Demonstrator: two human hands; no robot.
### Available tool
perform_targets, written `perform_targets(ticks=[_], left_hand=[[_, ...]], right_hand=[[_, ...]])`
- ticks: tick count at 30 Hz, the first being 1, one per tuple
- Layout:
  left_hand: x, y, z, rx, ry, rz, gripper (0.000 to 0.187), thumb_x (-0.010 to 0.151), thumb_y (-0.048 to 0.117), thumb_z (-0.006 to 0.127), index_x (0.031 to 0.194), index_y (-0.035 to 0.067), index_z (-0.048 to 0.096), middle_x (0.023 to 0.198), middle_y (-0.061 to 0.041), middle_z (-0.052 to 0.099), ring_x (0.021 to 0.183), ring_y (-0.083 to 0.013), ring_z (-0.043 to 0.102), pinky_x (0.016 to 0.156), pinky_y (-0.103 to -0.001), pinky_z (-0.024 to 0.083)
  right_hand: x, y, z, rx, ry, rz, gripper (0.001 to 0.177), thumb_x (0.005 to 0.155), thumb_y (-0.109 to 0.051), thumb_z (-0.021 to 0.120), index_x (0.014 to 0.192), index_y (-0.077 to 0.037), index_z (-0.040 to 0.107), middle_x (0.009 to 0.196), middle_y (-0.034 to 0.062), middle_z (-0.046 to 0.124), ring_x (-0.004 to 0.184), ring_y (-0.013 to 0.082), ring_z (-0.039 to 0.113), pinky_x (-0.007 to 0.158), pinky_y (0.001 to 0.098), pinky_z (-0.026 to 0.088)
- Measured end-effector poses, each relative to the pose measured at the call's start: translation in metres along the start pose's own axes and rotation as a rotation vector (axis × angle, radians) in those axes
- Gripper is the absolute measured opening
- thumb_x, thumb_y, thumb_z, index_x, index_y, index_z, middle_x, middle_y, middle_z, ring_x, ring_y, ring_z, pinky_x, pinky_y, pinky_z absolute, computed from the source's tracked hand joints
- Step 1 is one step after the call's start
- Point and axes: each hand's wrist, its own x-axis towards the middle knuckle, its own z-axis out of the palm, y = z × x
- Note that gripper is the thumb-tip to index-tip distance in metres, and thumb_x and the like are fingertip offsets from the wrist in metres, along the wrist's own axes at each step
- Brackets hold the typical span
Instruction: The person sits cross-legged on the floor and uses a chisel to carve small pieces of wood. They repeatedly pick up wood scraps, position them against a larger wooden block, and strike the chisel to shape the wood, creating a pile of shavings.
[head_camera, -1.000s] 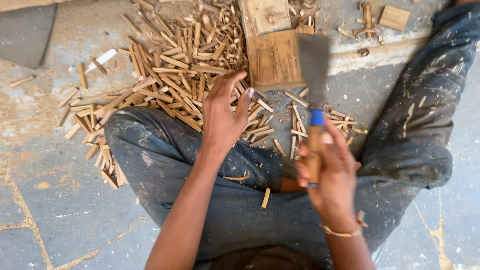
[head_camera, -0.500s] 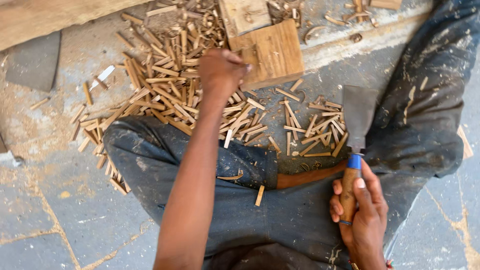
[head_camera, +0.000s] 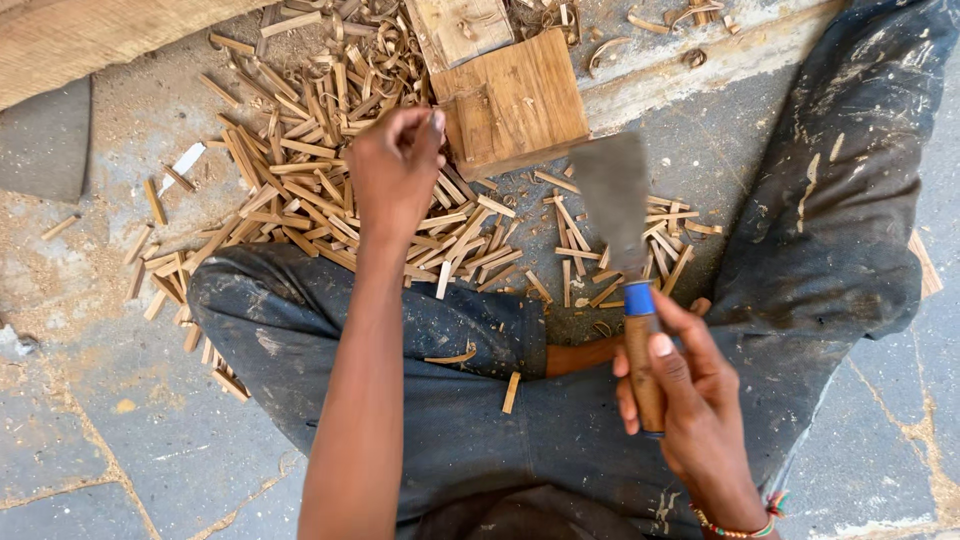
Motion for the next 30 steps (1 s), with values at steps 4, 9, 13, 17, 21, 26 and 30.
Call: perform_targets(ticks=[4, 9, 13, 17, 21, 26, 30], left_hand=[[-0.055, 0.002, -0.024, 0.028, -0.093, 0.343, 0.031, 0.097, 0.020, 0.076, 0.125, 0.009, 0.070, 0.129, -0.017, 0.072, 0.115, -0.0262, 0.072, 0.086, -0.038, 0.066], [-0.104, 0.009, -0.047, 0.286, -0.338, 0.589, 0.054, 0.083, 0.036, 0.080, 0.133, 0.021, 0.068, 0.155, -0.007, 0.049, 0.144, -0.0290, 0.043, 0.119, -0.052, 0.039], [-0.114, 0.009, -0.049, 0.306, -0.431, 0.500, 0.048, 0.085, 0.033, 0.077, 0.132, 0.025, 0.069, 0.158, -0.001, 0.045, 0.149, -0.0275, 0.034, 0.119, -0.050, 0.035], [-0.112, 0.006, -0.048, 0.274, -0.405, 0.481, 0.043, 0.090, 0.031, 0.074, 0.133, 0.025, 0.069, 0.160, 0.000, 0.043, 0.152, -0.0266, 0.033, 0.122, -0.049, 0.036], [-0.112, 0.003, -0.045, 0.271, -0.385, 0.485, 0.041, 0.091, 0.031, 0.074, 0.132, 0.025, 0.070, 0.159, 0.000, 0.044, 0.152, -0.0273, 0.032, 0.122, -0.050, 0.035], [-0.113, 0.006, -0.042, 0.322, -0.371, 0.509, 0.041, 0.092, 0.026, 0.073, 0.133, 0.021, 0.068, 0.159, -0.006, 0.043, 0.152, -0.0315, 0.031, 0.123, -0.056, 0.031], [-0.112, 0.009, -0.037, 0.303, -0.370, 0.510, 0.045, 0.095, 0.015, 0.068, 0.140, 0.014, 0.063, 0.161, -0.013, 0.041, 0.154, -0.0394, 0.028, 0.125, -0.058, 0.030]], right_hand=[[0.000, 0.004, 0.025, -0.008, -0.080, 0.138, 0.050, 0.100, -0.021, 0.049, 0.149, -0.010, 0.048, 0.079, 0.0143, 0.063, 0.046, 0.0162, 0.054, 0.036, 0.0276, 0.044], [0.002, 0.007, 0.058, 0.031, -0.179, 0.206, 0.051, 0.099, -0.023, 0.051, 0.149, -0.010, 0.049, 0.077, 0.0129, 0.062, 0.043, 0.0142, 0.052, 0.034, 0.0261, 0.042], [0.008, 0.005, 0.072, 0.006, -0.198, 0.235, 0.052, 0.100, -0.025, 0.052, 0.148, -0.008, 0.049, 0.076, 0.0133, 0.062, 0.043, 0.0138, 0.051, 0.034, 0.0260, 0.041], [0.011, 0.003, 0.077, 0.003, -0.207, 0.219, 0.051, 0.100, -0.025, 0.052, 0.148, -0.007, 0.049, 0.076, 0.0136, 0.061, 0.043, 0.0136, 0.051, 0.034, 0.0259, 0.041], [0.015, 0.003, 0.080, 0.055, -0.207, 0.258, 0.049, 0.100, -0.024, 0.052, 0.147, -0.008, 0.049, 0.076, 0.0145, 0.060, 0.042, 0.0139, 0.050, 0.033, 0.0262, 0.040], [0.017, -0.002, 0.080, 0.120, -0.248, 0.296, 0.048, 0.102, -0.023, 0.049, 0.147, -0.010, 0.047, 0.077, 0.0152, 0.059, 0.043, 0.0142, 0.050, 0.034, 0.0270, 0.042], [0.025, -0.007, 0.081, 0.105, -0.225, 0.371, 0.046, 0.101, -0.023, 0.047, 0.146, -0.011, 0.046, 0.077, 0.0144, 0.058, 0.042, 0.0136, 0.048, 0.033, 0.0267, 0.041]])
